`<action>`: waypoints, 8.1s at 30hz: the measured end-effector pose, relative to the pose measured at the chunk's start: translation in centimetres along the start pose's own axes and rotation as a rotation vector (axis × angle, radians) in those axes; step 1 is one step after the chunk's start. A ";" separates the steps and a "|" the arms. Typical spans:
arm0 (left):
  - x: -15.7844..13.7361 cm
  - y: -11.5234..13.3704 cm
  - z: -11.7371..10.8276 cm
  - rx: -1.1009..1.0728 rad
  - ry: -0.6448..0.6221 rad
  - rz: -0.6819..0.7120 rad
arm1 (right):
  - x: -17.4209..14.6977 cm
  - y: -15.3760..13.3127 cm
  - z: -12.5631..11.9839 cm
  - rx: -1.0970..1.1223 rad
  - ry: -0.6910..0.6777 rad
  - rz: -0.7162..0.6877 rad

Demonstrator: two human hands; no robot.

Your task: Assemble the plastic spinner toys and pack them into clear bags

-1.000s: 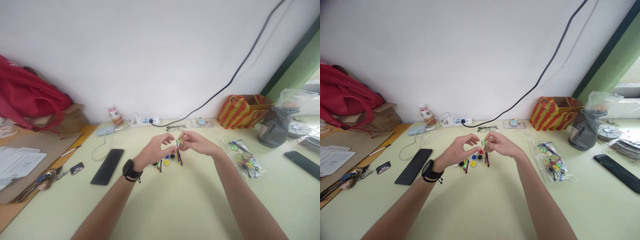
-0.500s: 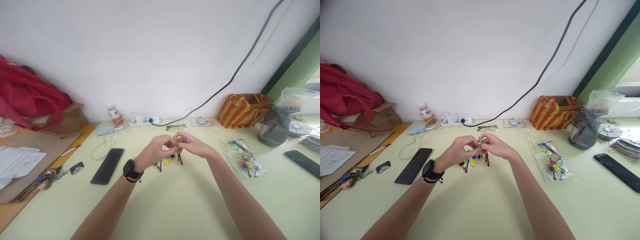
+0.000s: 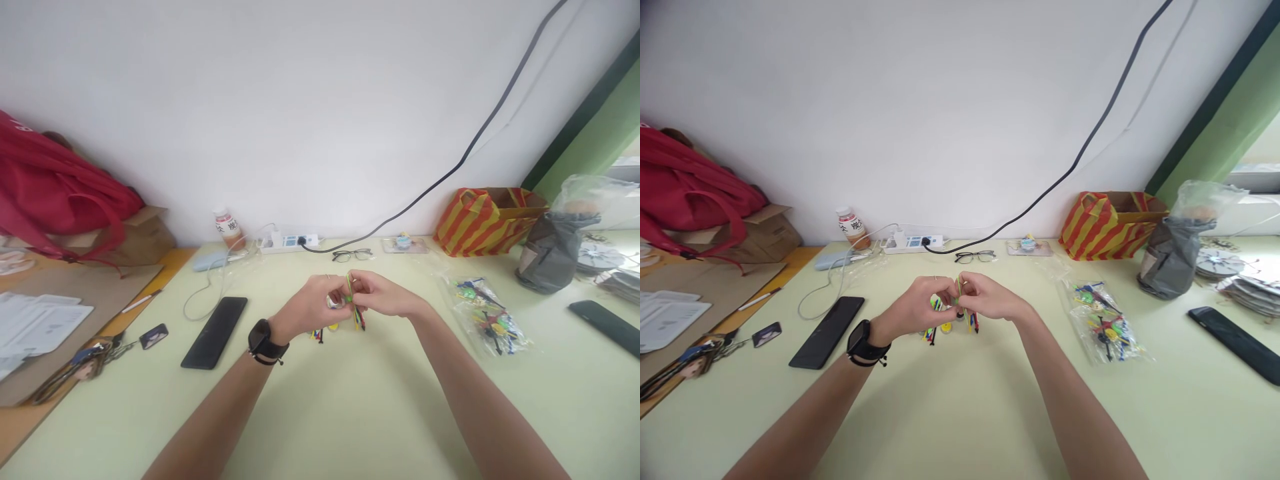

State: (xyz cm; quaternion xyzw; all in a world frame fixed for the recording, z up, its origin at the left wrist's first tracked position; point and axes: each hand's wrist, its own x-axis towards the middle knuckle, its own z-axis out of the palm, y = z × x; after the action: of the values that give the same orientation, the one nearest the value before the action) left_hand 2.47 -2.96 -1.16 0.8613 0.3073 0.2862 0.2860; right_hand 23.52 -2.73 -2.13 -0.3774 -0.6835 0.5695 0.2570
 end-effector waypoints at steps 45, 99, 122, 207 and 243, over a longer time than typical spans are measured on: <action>-0.3 -3.9 1.5 0.264 -0.242 -0.007 | 1.5 5.2 -0.7 -0.761 0.328 0.296; -0.6 -4.4 0.4 0.311 -0.278 -0.043 | 1.4 4.4 0.1 -0.743 0.150 0.322; -1.5 -6.6 -2.5 0.399 -0.139 -0.134 | 1.5 3.8 2.3 -0.641 0.035 0.315; -7.1 -5.5 4.2 0.549 0.134 0.017 | -4.4 8.8 8.6 -0.954 0.497 -0.129; -7.3 -6.2 3.5 0.527 0.089 0.050 | -4.5 7.5 9.2 -0.836 0.397 -0.113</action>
State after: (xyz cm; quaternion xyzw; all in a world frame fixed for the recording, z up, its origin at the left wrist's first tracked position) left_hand -2.23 -5.11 -10.00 0.9000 0.3618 0.2409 0.0312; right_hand 20.63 -11.21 -11.11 -0.5125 -0.8115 0.1470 0.2392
